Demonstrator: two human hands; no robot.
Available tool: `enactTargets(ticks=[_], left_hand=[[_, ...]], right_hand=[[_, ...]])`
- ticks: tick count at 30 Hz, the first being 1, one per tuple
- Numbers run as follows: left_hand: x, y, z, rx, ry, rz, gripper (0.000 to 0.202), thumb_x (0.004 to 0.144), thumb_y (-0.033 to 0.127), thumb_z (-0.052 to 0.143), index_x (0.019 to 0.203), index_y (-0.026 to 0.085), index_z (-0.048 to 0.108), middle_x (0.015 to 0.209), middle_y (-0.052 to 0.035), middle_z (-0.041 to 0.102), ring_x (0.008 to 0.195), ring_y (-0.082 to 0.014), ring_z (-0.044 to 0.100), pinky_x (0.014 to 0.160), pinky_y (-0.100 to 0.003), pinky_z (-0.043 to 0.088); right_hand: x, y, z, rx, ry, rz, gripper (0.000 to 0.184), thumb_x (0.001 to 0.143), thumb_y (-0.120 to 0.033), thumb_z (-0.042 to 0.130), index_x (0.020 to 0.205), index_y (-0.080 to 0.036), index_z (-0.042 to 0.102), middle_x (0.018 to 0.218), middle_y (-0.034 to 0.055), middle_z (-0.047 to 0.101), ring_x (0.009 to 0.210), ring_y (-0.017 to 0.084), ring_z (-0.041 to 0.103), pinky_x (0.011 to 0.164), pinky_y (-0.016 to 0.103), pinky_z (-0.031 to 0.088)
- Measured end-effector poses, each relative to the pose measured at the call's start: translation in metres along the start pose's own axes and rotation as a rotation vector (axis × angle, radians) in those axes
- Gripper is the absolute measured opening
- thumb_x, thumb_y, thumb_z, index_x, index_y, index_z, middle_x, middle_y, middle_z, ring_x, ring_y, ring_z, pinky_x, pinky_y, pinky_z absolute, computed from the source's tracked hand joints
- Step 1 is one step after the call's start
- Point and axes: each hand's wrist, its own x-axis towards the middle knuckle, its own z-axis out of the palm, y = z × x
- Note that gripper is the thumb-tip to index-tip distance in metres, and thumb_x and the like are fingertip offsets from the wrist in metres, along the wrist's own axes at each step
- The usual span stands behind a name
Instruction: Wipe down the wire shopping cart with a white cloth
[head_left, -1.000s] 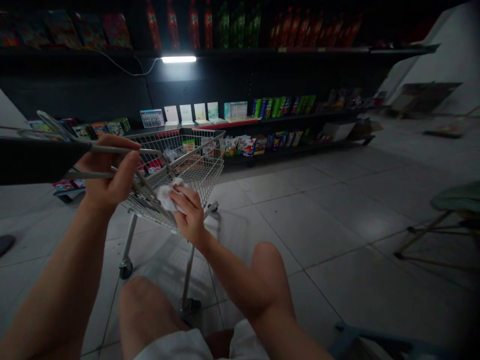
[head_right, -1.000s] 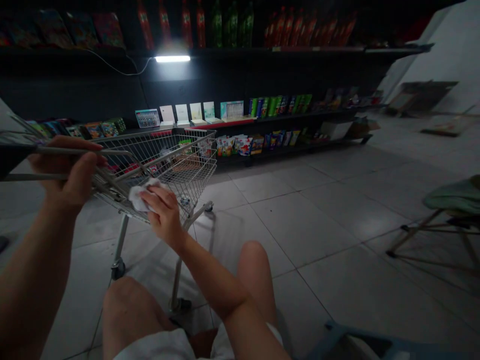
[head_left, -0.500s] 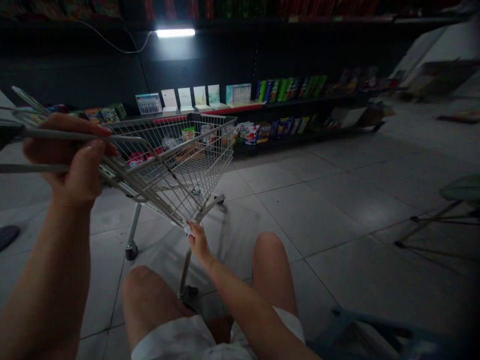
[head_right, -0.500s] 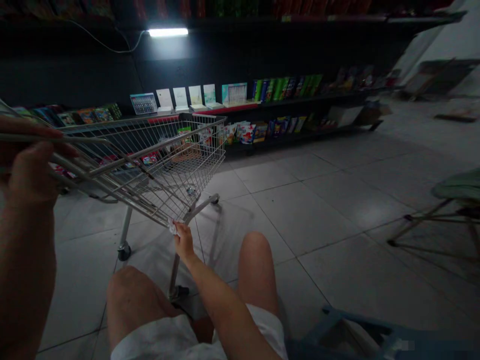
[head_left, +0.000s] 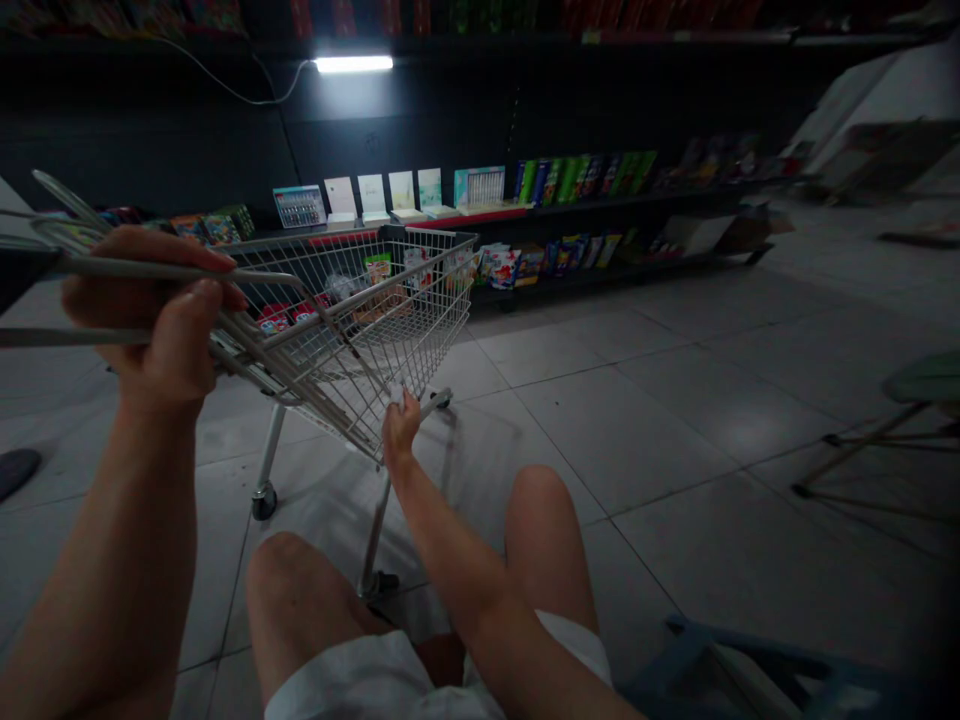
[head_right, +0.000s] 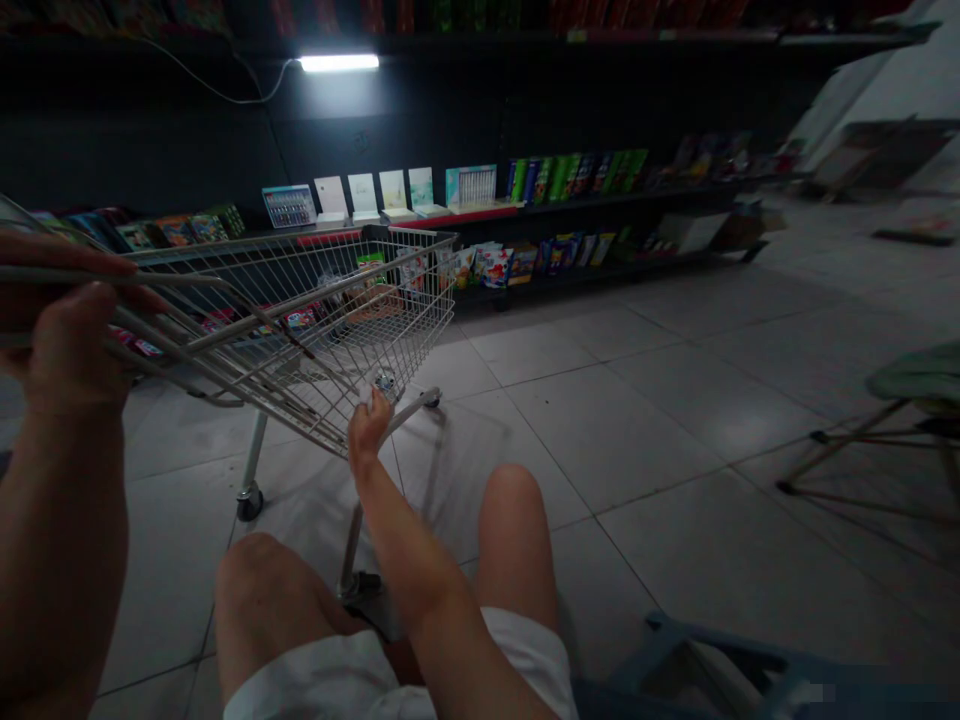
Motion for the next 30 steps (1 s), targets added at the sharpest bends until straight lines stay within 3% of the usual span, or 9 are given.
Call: enactTargets(ticks=[3,7,9,14,17,20,24,27,30], left_hand=[[-0.001,-0.003,-0.001,-0.031,0.02,-0.007,0.018,0.064,0.016,0.063,0.077,0.016,0.075,0.063,0.0015,0.066,0.05,-0.0114,0.063,0.044,-0.022,0.041],[-0.002,-0.01,-0.004,-0.054,0.022,-0.005,0.017,0.063,0.017,0.067,0.076,0.017,0.076,0.066,0.0002,0.068,0.052,-0.0125,0.063,0.044,-0.024,0.042],[-0.001,-0.013,-0.007,-0.018,0.006,0.008,0.017,0.063,0.019,0.068,0.077,0.018,0.077,0.065,0.0001,0.068,0.051,-0.0124,0.062,0.045,-0.025,0.041],[0.001,-0.013,-0.014,0.006,-0.066,0.003,0.019,0.063,0.024,0.071,0.08,0.021,0.078,0.067,0.0011,0.067,0.053,-0.0096,0.056,0.048,-0.025,0.035],[0.001,-0.008,-0.012,-0.07,-0.087,-0.007,0.019,0.064,0.02,0.07,0.081,0.021,0.077,0.07,0.002,0.065,0.056,-0.0077,0.053,0.051,-0.024,0.033],[0.002,-0.001,-0.007,-0.157,-0.09,0.002,0.021,0.063,0.016,0.067,0.082,0.02,0.076,0.07,0.0021,0.063,0.061,-0.0074,0.052,0.055,-0.023,0.033],[0.001,0.004,-0.005,-0.144,-0.071,0.034,0.024,0.064,0.014,0.064,0.084,0.02,0.077,0.074,0.0018,0.063,0.072,-0.009,0.053,0.064,-0.024,0.035],[0.001,0.003,-0.006,-0.132,-0.076,0.061,0.024,0.064,0.011,0.062,0.082,0.02,0.076,0.073,0.0014,0.064,0.073,-0.0099,0.054,0.066,-0.026,0.036],[0.002,0.002,-0.008,-0.139,-0.062,0.07,0.021,0.064,0.013,0.058,0.075,0.021,0.074,0.069,0.0006,0.064,0.067,-0.0113,0.052,0.061,-0.028,0.035]], right_hand=[[-0.001,-0.059,0.003,-0.001,0.028,-0.145,0.046,0.078,-0.013,0.042,0.12,-0.012,0.062,0.109,0.0121,0.06,0.105,0.019,0.056,0.1,0.037,0.047],[0.004,-0.155,-0.001,0.014,-0.069,-0.546,0.05,0.083,-0.01,0.043,0.13,-0.019,0.057,0.116,0.0102,0.057,0.111,0.019,0.054,0.101,0.035,0.048],[0.007,-0.179,-0.004,-0.032,-0.103,-0.667,0.052,0.084,-0.009,0.043,0.134,-0.02,0.054,0.121,0.01,0.055,0.116,0.02,0.052,0.104,0.037,0.047],[0.002,-0.132,-0.016,-0.182,-0.19,-0.867,0.045,0.086,-0.013,0.047,0.128,-0.022,0.06,0.123,0.0095,0.057,0.115,0.022,0.053,0.104,0.04,0.046],[-0.003,-0.107,-0.029,-0.158,-0.196,-0.804,0.043,0.084,-0.012,0.047,0.124,-0.02,0.062,0.113,0.0096,0.061,0.106,0.021,0.056,0.097,0.038,0.051],[0.0,-0.137,-0.039,-0.05,-0.156,-0.75,0.044,0.088,-0.013,0.044,0.129,-0.024,0.058,0.12,0.0087,0.058,0.115,0.021,0.055,0.102,0.041,0.049],[0.031,-0.195,-0.028,-0.018,-0.281,-0.935,0.042,0.092,-0.015,0.04,0.13,-0.027,0.056,0.134,0.0048,0.05,0.131,0.019,0.048,0.114,0.042,0.041],[0.074,-0.203,-0.015,0.018,-0.436,-1.07,0.038,0.09,-0.009,0.04,0.116,-0.025,0.063,0.125,0.0021,0.059,0.122,0.013,0.054,0.109,0.036,0.046],[0.11,-0.196,-0.01,-0.039,-0.48,-1.023,0.04,0.086,-0.003,0.042,0.112,-0.023,0.064,0.115,0.0001,0.066,0.113,0.012,0.059,0.104,0.035,0.05]])
